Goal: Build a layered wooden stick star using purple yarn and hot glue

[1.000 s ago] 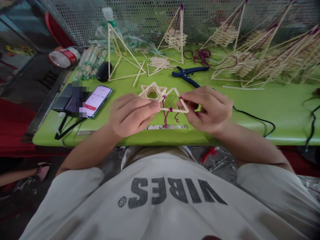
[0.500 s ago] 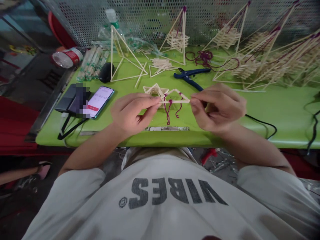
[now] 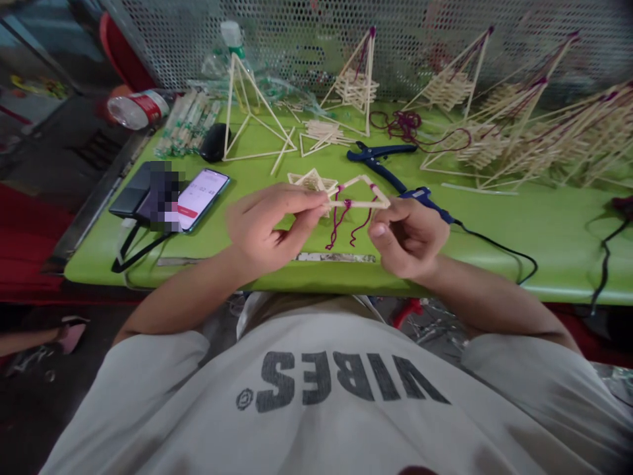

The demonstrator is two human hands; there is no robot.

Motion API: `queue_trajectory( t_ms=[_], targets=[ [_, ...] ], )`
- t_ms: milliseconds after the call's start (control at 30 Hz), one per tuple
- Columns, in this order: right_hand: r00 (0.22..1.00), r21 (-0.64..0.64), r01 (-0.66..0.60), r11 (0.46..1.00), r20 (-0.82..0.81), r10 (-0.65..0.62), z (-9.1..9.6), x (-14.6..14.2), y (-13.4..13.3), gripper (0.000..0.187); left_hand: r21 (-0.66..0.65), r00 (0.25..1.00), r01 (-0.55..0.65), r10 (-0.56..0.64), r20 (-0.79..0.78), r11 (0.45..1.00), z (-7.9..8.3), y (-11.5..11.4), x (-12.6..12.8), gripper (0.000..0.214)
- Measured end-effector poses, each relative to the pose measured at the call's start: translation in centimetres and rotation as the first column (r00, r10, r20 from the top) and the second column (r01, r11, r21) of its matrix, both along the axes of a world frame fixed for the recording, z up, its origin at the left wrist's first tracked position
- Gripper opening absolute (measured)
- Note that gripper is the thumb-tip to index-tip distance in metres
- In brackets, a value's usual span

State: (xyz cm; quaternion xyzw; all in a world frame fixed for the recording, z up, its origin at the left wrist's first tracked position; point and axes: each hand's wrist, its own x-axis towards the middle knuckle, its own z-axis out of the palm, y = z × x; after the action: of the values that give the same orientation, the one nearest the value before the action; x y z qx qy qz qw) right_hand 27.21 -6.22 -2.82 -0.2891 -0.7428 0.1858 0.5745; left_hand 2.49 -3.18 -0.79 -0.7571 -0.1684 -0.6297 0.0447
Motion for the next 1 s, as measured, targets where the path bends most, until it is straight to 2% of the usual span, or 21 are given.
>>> queue_trajectory(
  t_ms=[100,200,300,400,467,533,600,667,800,933,1000],
  targets=[
    [0.999,0.103,0.006,0.995,0.044,-0.010,0.4,-0.4,-0.3,0.017,-0.082,1.000,0.006,-0.004,0.023,0.997,-0.4,-0.2,0.2,0.016],
    [0.999,0.295,0.031,0.955,-0.051,-0.016,0.3,-1.0,0.3,0.015,-0.176,0.999,0.007,0.002,0.051,0.984,-1.1,-0.5,0.2,0.019],
    [0.984,0.360,0.137,0.923,-0.156,-0.086,-0.4,-1.4,1.2,0.018,-0.246,0.996,0.007,0.014,0.084,0.969,-1.6,-0.7,0.4,0.016],
    [0.960,0.355,0.259,0.898,-0.195,-0.200,-1.2,-1.5,2.1,0.033,-0.213,0.995,-0.005,0.027,0.100,0.977,-1.6,-0.6,0.6,0.012],
    [0.946,0.349,0.324,0.879,-0.136,-0.295,-1.4,-1.3,2.7,0.043,-0.176,0.995,-0.019,0.035,0.089,0.984,-1.4,-0.5,0.8,0.010],
    [0.914,0.380,0.393,0.838,-0.060,-0.401,-1.1,-1.0,3.2,0.046,-0.149,0.996,-0.022,0.035,0.083,0.989,-1.1,-0.6,1.0,0.008],
    [0.883,0.463,0.429,0.775,-0.035,-0.468,-0.5,-0.7,3.5,0.043,-0.161,0.997,-0.030,0.040,0.059,0.986,-0.8,-0.8,1.1,0.008],
    [0.876,0.552,0.415,0.723,-0.029,-0.481,0.3,-0.4,3.6,0.034,-0.207,0.998,-0.047,0.052,0.019,0.977,-0.6,-1.2,1.0,0.010],
    [0.888,0.620,0.316,0.718,0.074,-0.455,1.1,-0.1,3.4,0.016,-0.251,0.998,-0.065,0.058,-0.034,0.966,-0.5,-1.6,0.8,0.009],
    [0.873,0.682,0.317,0.659,0.061,-0.483,0.9,0.3,3.5,0.010,-0.214,0.999,-0.046,0.042,-0.025,0.976,-0.7,-1.4,0.8,0.013],
    [0.855,0.686,0.309,0.659,0.102,-0.508,0.9,0.4,3.4,0.008,-0.224,0.998,-0.058,0.050,-0.043,0.973,-0.7,-1.3,0.8,0.012]
  ],
)
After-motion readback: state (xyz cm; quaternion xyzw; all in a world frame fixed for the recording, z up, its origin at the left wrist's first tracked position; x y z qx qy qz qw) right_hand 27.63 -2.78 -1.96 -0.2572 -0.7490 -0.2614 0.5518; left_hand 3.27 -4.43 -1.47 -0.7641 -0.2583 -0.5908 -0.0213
